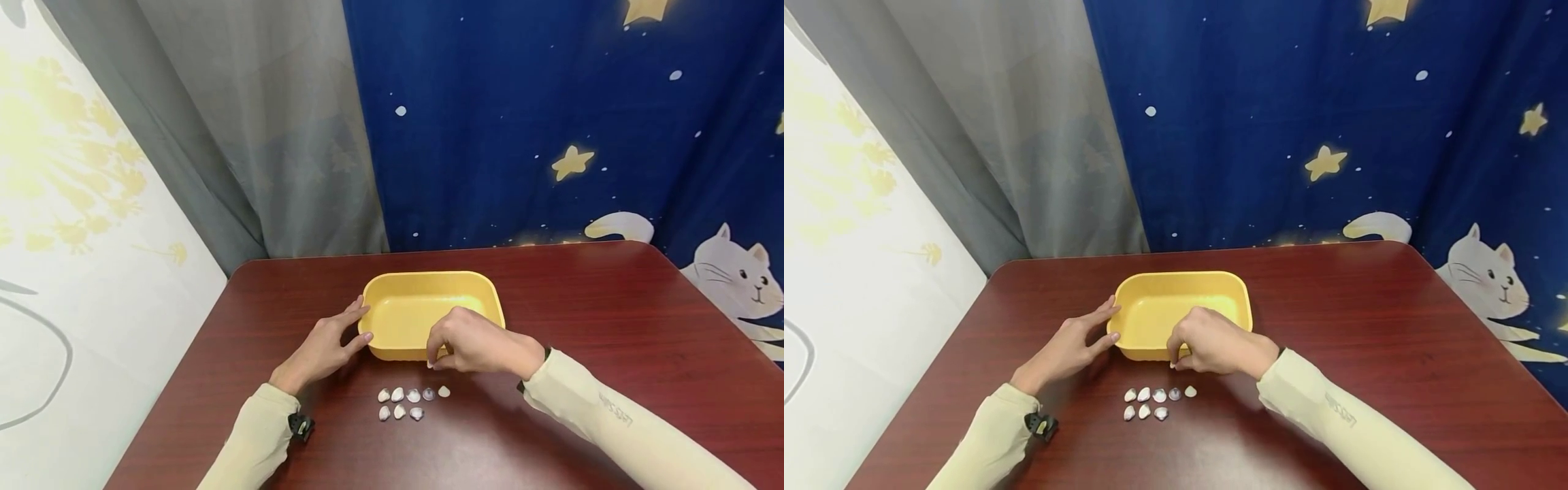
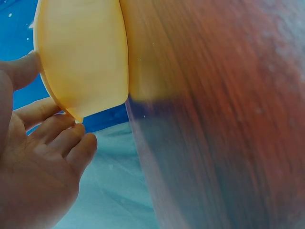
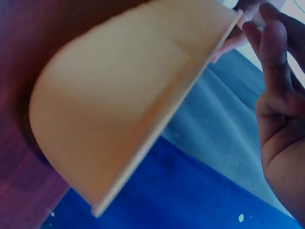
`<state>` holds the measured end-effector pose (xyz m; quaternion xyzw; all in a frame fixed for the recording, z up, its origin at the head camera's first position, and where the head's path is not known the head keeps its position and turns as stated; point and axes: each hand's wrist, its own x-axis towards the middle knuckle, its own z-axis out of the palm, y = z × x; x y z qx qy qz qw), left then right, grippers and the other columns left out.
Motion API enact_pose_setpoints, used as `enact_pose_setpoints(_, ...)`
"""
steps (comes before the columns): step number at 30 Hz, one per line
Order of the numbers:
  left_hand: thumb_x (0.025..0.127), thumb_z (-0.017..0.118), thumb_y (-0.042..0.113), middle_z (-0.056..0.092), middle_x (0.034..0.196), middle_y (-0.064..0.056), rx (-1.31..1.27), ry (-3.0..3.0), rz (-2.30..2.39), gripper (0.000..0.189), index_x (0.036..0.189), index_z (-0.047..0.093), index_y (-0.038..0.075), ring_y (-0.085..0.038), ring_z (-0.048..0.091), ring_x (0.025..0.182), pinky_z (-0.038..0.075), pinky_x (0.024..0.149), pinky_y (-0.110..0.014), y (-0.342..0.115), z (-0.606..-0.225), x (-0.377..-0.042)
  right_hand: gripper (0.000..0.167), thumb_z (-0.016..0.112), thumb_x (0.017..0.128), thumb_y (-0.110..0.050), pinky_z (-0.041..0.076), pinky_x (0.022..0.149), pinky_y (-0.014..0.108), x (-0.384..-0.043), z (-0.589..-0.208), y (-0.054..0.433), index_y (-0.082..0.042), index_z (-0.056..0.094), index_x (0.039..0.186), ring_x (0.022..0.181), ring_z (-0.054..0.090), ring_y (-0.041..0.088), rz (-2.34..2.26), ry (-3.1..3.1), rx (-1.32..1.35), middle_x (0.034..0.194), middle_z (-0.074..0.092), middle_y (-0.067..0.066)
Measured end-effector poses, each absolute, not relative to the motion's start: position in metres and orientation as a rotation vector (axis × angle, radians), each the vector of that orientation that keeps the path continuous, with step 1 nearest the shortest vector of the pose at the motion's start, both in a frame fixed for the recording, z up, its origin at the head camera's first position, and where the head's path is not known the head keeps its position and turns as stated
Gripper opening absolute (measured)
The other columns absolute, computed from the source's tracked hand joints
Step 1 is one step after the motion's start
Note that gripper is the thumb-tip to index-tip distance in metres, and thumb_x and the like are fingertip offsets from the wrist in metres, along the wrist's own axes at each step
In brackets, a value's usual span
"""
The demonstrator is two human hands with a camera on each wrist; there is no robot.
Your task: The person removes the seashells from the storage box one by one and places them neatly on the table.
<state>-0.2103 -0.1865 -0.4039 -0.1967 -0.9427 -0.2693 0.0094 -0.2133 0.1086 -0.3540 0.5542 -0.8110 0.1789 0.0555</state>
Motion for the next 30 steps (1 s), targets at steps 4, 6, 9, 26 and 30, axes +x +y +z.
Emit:
enact_pose_setpoints(4,0.099,0.062,0.038,0.032,0.164,-0.007,-0.623,-2.941,-0.829,0.063,0.153,0.044,0.010,-0.024,0.034,0.152,0.036,0.120,-0.048,-0.187,-0.403,-0.210,0.018,0.084,0.073,-0.004,0.048,0.065,0.005,-0.207,-0.366,0.107,-0.020,0.079,0.074,0.066,0.061,-0.008,0.529,-2.469,1.785,0.071,0.071,-0.013)
enact_pose_setpoints(6,0.099,0.062,0.038,0.032,0.164,-0.007,-0.625,-2.941,-0.821,0.063,0.153,0.044,0.010,-0.024,0.034,0.152,0.036,0.120,-0.048,-0.187,-0.403,-0.210,0.019,0.084,0.072,-0.003,0.048,0.067,0.004,-0.204,-0.373,0.106,-0.022,0.079,0.074,0.069,0.062,-0.009,0.510,-2.479,1.825,0.071,0.070,-0.015)
enact_pose_setpoints(9,0.099,0.062,0.038,0.032,0.164,-0.007,-0.628,-2.941,-0.814,0.063,0.152,0.044,0.009,-0.025,0.034,0.152,0.036,0.120,-0.049,-0.187,-0.403,-0.210,0.020,0.084,0.071,-0.004,0.047,0.067,0.004,-0.200,-0.383,0.106,-0.024,0.079,0.073,0.071,0.062,-0.008,0.469,-2.478,1.849,0.072,0.069,-0.015)
enact_pose_setpoints(26,0.098,0.063,0.038,0.033,0.164,-0.008,-0.608,-2.961,-0.805,0.068,0.155,0.039,0.010,-0.025,0.036,0.151,0.037,0.119,-0.049,-0.188,-0.403,-0.209,0.015,0.083,0.073,-0.008,0.046,0.069,0.002,-0.187,-0.402,0.095,-0.023,0.080,0.073,0.071,0.063,-0.007,0.309,-2.581,1.864,0.076,0.070,-0.016)
enact_pose_setpoints(30,0.097,0.066,0.039,0.038,0.162,-0.008,-0.581,-2.951,-0.810,0.075,0.158,0.032,0.010,-0.027,0.043,0.147,0.041,0.116,-0.049,-0.189,-0.403,-0.208,0.017,0.082,0.074,-0.007,0.047,0.069,0.003,-0.185,-0.403,0.093,-0.024,0.080,0.075,0.072,0.062,-0.008,0.254,-2.621,1.847,0.077,0.070,-0.016)
